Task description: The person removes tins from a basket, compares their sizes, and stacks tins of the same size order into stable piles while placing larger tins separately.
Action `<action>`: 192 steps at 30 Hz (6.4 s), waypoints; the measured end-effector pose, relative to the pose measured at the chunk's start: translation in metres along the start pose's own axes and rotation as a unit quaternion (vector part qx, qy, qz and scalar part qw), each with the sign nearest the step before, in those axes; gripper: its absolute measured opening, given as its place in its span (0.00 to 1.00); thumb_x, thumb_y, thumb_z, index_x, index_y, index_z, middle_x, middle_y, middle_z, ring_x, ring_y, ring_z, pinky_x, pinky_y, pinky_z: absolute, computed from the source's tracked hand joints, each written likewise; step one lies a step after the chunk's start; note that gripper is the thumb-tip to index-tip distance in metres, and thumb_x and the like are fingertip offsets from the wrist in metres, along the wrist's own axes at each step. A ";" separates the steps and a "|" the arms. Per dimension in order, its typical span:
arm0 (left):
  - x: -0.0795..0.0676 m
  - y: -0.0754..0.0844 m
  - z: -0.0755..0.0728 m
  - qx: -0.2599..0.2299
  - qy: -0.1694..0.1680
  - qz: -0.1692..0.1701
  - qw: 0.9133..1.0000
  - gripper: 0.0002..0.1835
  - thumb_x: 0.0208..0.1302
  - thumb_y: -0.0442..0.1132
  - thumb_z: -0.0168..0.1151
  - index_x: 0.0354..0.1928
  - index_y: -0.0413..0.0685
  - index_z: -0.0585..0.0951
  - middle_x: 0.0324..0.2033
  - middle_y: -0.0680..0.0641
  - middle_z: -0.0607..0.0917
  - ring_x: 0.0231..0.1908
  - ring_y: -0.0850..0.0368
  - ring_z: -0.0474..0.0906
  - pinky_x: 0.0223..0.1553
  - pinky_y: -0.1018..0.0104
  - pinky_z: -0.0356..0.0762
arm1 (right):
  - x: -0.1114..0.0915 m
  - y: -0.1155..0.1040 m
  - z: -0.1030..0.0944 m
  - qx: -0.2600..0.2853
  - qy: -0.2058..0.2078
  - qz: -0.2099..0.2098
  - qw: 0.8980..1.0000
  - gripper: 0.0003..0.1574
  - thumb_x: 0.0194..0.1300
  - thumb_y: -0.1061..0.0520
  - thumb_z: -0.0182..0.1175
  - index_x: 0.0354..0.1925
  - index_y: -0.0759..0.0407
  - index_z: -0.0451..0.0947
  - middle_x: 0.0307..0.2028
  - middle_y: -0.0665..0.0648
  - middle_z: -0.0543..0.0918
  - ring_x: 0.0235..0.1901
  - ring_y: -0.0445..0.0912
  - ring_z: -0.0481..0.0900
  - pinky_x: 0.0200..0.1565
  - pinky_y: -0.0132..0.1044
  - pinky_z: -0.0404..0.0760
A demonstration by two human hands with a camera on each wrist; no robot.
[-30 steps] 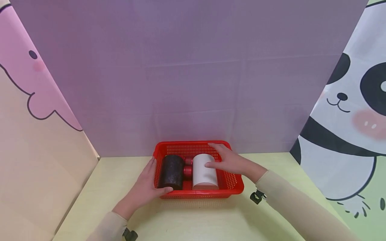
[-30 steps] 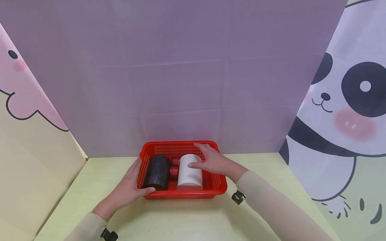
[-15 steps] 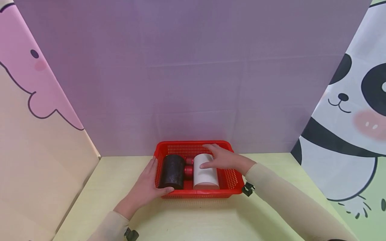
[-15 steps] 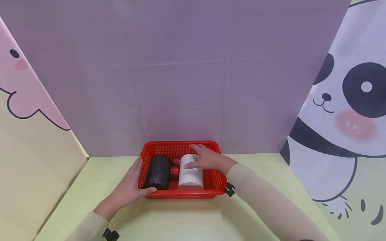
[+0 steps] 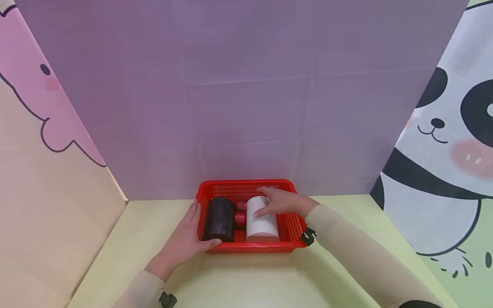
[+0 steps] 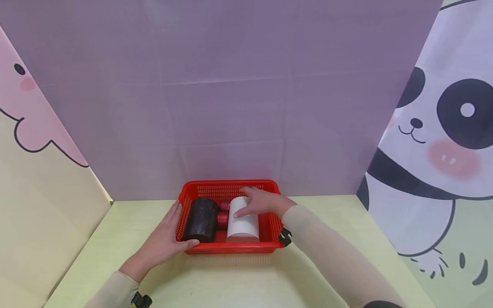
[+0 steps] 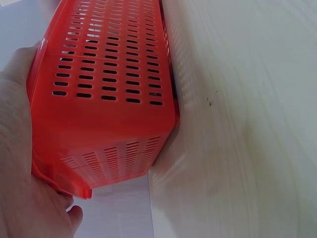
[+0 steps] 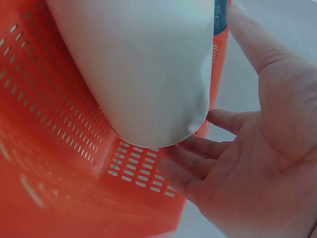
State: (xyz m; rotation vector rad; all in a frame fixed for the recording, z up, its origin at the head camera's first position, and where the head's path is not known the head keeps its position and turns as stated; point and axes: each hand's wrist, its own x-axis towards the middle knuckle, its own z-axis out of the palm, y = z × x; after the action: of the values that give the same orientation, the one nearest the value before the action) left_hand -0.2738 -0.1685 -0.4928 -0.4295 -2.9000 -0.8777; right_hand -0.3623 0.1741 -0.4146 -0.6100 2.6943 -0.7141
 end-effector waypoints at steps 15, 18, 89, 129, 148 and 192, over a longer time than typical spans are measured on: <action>-0.001 0.003 0.001 0.015 0.001 -0.003 1.000 0.74 0.54 0.74 0.79 0.89 0.40 0.51 0.89 0.40 0.50 0.87 0.38 0.47 0.73 0.36 0.74 | 0.006 -0.002 0.002 -0.003 -0.029 0.034 0.999 0.71 0.55 0.31 0.83 0.84 0.58 0.64 0.68 0.59 0.79 0.67 0.56 0.76 0.62 0.57 0.87; 0.000 0.003 0.001 0.015 0.001 -0.002 1.000 0.74 0.54 0.74 0.79 0.89 0.40 0.51 0.89 0.40 0.51 0.87 0.38 0.47 0.73 0.36 0.75 | 0.005 -0.002 0.003 0.004 -0.032 0.036 0.999 0.71 0.55 0.31 0.83 0.84 0.58 0.64 0.68 0.59 0.79 0.66 0.56 0.76 0.61 0.57 0.88; -0.004 0.005 0.002 0.007 -0.002 0.004 1.000 0.74 0.55 0.76 0.77 0.90 0.41 0.50 0.89 0.41 0.49 0.87 0.39 0.46 0.74 0.35 0.73 | -0.045 -0.017 0.043 0.172 0.203 0.010 0.964 0.44 0.56 0.49 0.88 0.63 0.49 0.74 0.58 0.55 0.82 0.55 0.54 0.83 0.45 0.52 0.94; -0.004 0.007 0.000 -0.001 -0.006 -0.008 1.000 0.75 0.55 0.75 0.77 0.90 0.42 0.49 0.89 0.40 0.49 0.87 0.38 0.46 0.74 0.35 0.72 | -0.067 0.012 -0.002 0.246 0.255 -0.011 0.935 0.63 0.65 0.47 0.83 0.84 0.55 0.56 0.72 0.65 0.74 0.69 0.67 0.77 0.64 0.69 0.83; -0.006 0.010 0.000 -0.003 -0.006 -0.014 1.000 0.74 0.56 0.75 0.77 0.90 0.42 0.48 0.89 0.39 0.49 0.87 0.37 0.47 0.73 0.34 0.73 | -0.094 0.045 -0.053 0.271 0.344 -0.041 0.898 0.64 0.71 0.54 0.78 0.86 0.55 0.45 0.77 0.69 0.65 0.73 0.70 0.70 0.68 0.73 0.76; -0.005 0.011 0.003 -0.008 -0.009 -0.022 1.000 0.74 0.57 0.75 0.76 0.90 0.43 0.47 0.89 0.41 0.48 0.87 0.38 0.45 0.75 0.35 0.71 | -0.060 0.141 -0.044 0.159 0.440 -0.039 0.883 0.62 0.62 0.61 0.82 0.79 0.71 0.53 0.70 0.74 0.67 0.68 0.67 0.70 0.71 0.69 0.72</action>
State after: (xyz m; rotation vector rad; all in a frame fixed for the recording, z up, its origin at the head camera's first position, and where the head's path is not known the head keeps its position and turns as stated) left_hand -0.2657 -0.1594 -0.4907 -0.3783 -2.9316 -0.9077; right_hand -0.3719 0.3309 -0.4414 -0.3469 3.1938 -1.7727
